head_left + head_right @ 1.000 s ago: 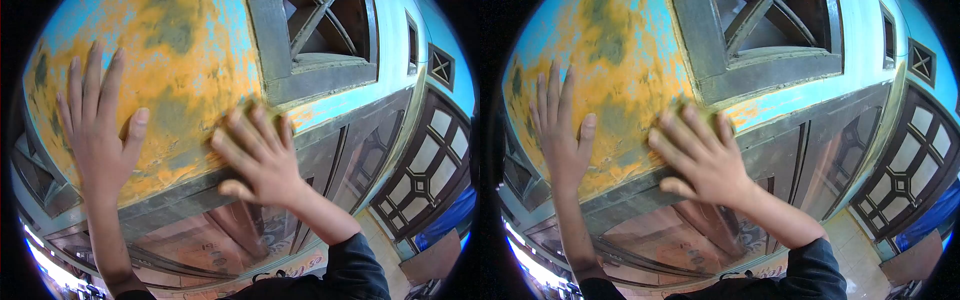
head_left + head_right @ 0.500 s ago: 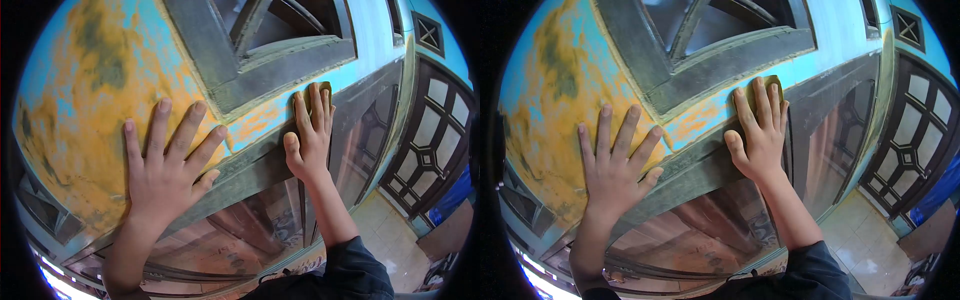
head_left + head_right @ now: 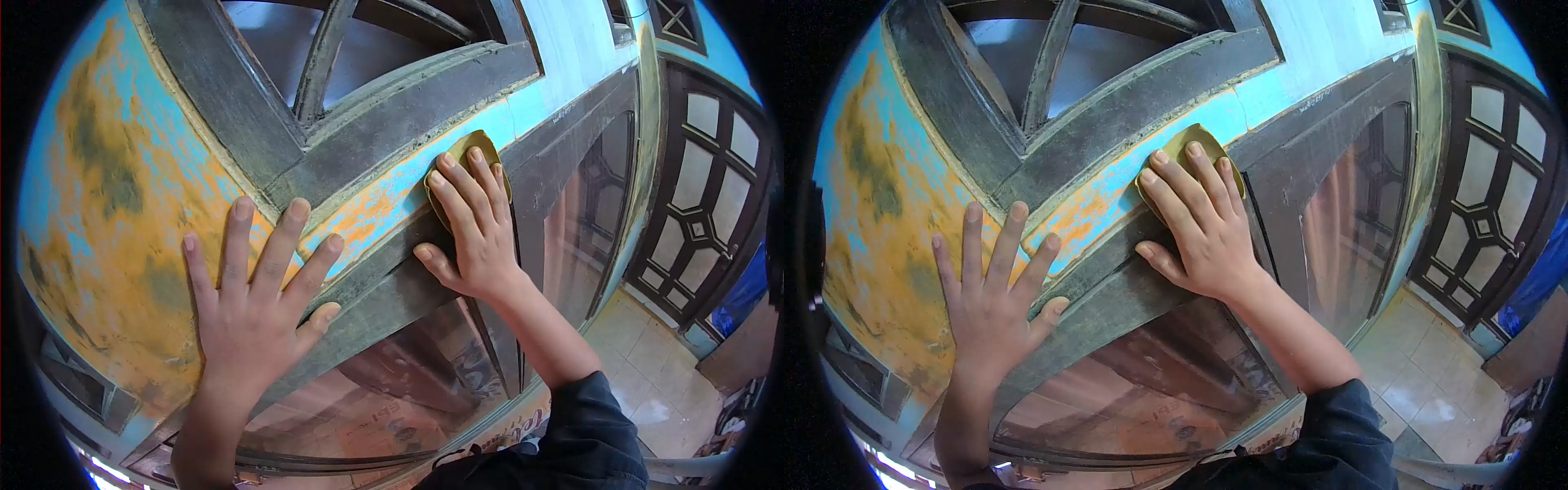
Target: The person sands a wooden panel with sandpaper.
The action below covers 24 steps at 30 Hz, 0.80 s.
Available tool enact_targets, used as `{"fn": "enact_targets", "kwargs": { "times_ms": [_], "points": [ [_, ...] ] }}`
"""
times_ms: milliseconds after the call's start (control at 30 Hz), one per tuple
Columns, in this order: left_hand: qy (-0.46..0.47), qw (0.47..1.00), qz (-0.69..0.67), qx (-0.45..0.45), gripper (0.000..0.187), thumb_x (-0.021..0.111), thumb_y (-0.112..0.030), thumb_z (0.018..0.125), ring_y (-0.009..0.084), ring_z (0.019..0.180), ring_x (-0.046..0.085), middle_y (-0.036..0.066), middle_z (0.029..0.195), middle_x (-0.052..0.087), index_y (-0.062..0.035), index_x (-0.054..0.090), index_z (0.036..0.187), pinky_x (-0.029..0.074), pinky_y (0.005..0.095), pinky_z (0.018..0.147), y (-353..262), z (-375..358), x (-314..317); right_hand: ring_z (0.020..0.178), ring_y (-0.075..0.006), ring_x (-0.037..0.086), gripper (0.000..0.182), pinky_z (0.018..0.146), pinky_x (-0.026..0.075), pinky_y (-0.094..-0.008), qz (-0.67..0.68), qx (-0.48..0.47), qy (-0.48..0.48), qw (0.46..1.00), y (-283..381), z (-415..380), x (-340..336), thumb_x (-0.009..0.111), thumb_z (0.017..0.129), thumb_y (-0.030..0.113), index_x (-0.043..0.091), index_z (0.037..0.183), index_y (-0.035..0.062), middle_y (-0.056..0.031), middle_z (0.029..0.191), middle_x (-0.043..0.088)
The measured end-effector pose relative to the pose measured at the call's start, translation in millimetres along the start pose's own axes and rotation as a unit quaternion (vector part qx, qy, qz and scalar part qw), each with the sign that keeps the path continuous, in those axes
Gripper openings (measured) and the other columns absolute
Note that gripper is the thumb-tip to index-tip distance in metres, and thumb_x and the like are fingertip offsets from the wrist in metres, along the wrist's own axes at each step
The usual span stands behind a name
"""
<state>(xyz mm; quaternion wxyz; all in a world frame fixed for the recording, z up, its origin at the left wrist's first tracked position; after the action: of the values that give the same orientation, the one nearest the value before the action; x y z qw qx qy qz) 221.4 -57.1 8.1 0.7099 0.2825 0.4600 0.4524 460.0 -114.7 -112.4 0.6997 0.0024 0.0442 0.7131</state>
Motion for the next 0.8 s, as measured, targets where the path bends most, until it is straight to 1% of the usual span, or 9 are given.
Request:
{"fn": "enact_targets", "kwargs": {
  "times_ms": [67,167,333,433,533,633,667,767,800],
  "points": [
    [-0.001,1.0,0.005,0.001,0.076,0.071,-0.049,0.08,0.0448,0.151,0.02,0.006,0.165,0.029,-0.0363,0.045,0.15,0.01,0.0746,0.115,0,-1,1,0.146,-0.0374,0.036,0.064,0.122,0.021,-0.0535,0.036,-0.028,-0.016,0.999,-12,-2,-1,0.066,0.09,0.052,0.055,0.143,0.017,-0.0114,0.152,0.048],
    [0.003,1.0,0.013,-0.002,0.076,0.071,-0.05,0.08,0.0449,0.151,0.02,0.006,0.165,0.029,-0.0364,0.045,0.15,0.011,0.0739,0.116,0,0,2,0.146,-0.0371,0.037,0.065,0.121,0.024,-0.0533,0.011,-0.054,0.039,0.998,-20,0,-11,0.067,0.089,0.052,0.055,0.143,0.0173,-0.01,0.153,0.048],
    [0.004,1.0,0.015,-0.004,0.075,0.07,-0.052,0.08,0.0449,0.152,0.02,0.006,0.165,0.03,-0.0371,0.046,0.149,0.011,0.0727,0.117,-1,0,1,0.143,-0.029,0.042,0.06,0.121,0.029,-0.0485,-0.01,-0.112,0.053,0.992,-39,4,-16,0.067,0.087,0.051,0.057,0.143,0.0315,-0.0036,0.153,0.049],
    [0.01,1.0,0.017,-0.006,0.072,0.067,-0.054,0.082,0.0452,0.151,0.02,0.007,0.165,0.03,-0.0374,0.046,0.149,0.011,0.0722,0.117,-1,-1,1,0.142,-0.0368,0.043,0.053,0.118,0.031,-0.0537,-0.047,-0.168,0.042,0.984,-42,11,-17,0.068,0.09,0.047,0.063,0.137,0.0241,-0.0122,0.147,0.054],
    [0.009,1.0,0.023,-0.007,0.069,0.064,-0.056,0.084,0.0458,0.151,0.021,0.007,0.164,0.031,-0.0372,0.047,0.148,0.011,0.0718,0.117,-1,0,2,0.14,-0.0365,0.046,0.05,0.118,0.032,-0.0526,-0.053,-0.178,0.035,0.982,-40,16,-17,0.066,0.092,0.043,0.064,0.137,0.0211,-0.0138,0.146,0.055],
    [0.002,1.0,0.029,-0.006,0.068,0.063,-0.057,0.085,0.0462,0.151,0.021,0.007,0.164,0.032,-0.0368,0.047,0.148,0.012,0.0716,0.117,-1,0,3,0.139,-0.0277,0.048,0.058,0.12,0.032,-0.0463,-0.035,-0.16,0.026,0.986,-37,17,-14,0.068,0.087,0.038,0.059,0.142,0.0223,-0.0062,0.15,0.052],
    [-0.001,1.0,0.031,-0.007,0.067,0.063,-0.057,0.086,0.0463,0.151,0.022,0.007,0.164,0.032,-0.0366,0.047,0.148,0.012,0.0716,0.117,-1,0,4,0.139,-0.0275,0.049,0.059,0.12,0.031,-0.0466,-0.02,-0.154,0.033,0.987,-34,14,-13,0.067,0.086,0.035,0.059,0.142,0.016,-0.0076,0.151,0.052],
    [0.003,0.999,0.033,-0.006,0.067,0.061,-0.058,0.087,0.0465,0.15,0.022,0.007,0.163,0.033,-0.0365,0.047,0.148,0.013,0.0714,0.117,-1,0,3,0.14,-0.0273,0.047,0.061,0.12,0.031,-0.0471,0.03,-0.161,0.037,0.986,-15,-2,-3,0.071,0.08,0.025,0.061,0.139,0.0127,-0.0071,0.149,0.053],
    [0.002,0.999,0.033,-0.006,0.067,0.061,-0.058,0.087,0.0465,0.15,0.022,0.007,0.163,0.033,-0.0363,0.047,0.148,0.013,0.0715,0.117,-1,-1,3,0.14,-0.0304,0.046,0.061,0.119,0.033,-0.0492,0.016,-0.194,0.034,0.98,-12,-8,-1,0.072,0.078,0.022,0.063,0.137,0.0111,-0.0078,0.146,0.055]
  ]
}}
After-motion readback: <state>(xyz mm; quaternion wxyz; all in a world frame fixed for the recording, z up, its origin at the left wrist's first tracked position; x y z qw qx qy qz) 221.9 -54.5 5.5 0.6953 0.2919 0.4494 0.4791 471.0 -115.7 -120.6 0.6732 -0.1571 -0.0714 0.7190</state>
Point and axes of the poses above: each hand's wrist, its own z-axis towards the middle knuckle, its own x-axis out of the palm, y = z × x, the point moved 2 cm from there along z, towards the middle knuckle
